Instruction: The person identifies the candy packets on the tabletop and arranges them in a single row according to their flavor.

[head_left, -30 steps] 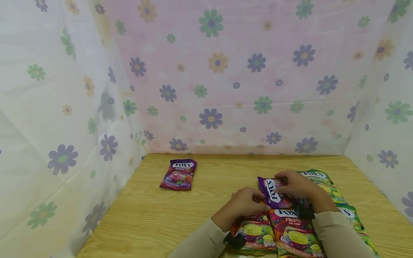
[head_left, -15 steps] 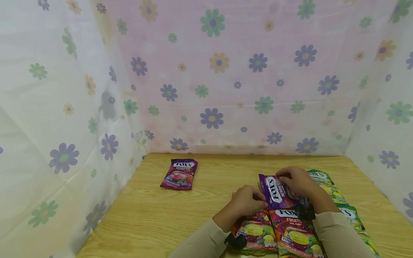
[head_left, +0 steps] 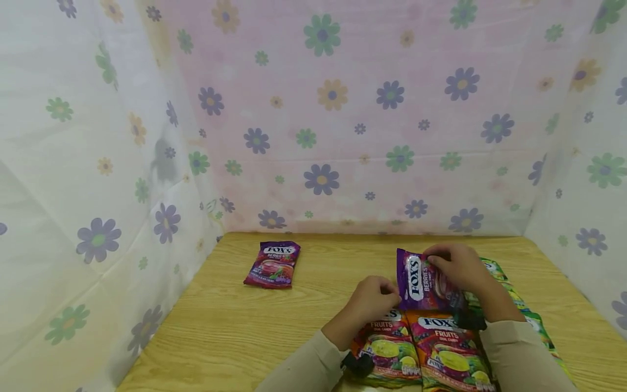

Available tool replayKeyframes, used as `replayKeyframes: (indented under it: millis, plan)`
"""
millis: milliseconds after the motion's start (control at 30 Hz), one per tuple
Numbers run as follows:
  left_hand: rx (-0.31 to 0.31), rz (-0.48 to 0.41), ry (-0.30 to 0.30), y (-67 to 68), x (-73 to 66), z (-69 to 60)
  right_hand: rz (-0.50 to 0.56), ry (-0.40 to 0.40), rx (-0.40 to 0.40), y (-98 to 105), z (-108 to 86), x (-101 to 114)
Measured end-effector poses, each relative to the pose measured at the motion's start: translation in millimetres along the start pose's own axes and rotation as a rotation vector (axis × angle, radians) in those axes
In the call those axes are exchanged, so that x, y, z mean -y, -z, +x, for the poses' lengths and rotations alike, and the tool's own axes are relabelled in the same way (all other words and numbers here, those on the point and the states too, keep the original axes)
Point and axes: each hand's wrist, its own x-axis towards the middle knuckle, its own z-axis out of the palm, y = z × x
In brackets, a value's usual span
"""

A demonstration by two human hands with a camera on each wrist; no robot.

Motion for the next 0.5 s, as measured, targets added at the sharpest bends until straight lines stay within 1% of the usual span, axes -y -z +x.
replayKeyframes:
  millis: [133, 233, 333, 467, 500]
  plan:
    - [-0.04, -0.027, 0.01, 1.7, -1.2, 1.6, -0.007, 0.007, -0.041, 6, -1.7, 4]
    - [-0.053, -0.082, 0.027, 3.1, -2.9, 2.8, -0.007, 0.018, -0.058, 9, -2.5, 8]
    - [-0.051, -0.179, 0.04, 4.6, -4.3, 3.4, -0.004, 0.016, -0.064, 12, -3.1, 12]
    - [-0.053, -0.344, 0.024, 6.0, -4.7, 4.8, 0.013, 0.016, -0.071, 16, -4.9, 18]
    - [-0.056, -0.374, 0.017, 6.5, -4.6, 5.2, 0.019, 0.017, -0.072, 17, -5.5, 19]
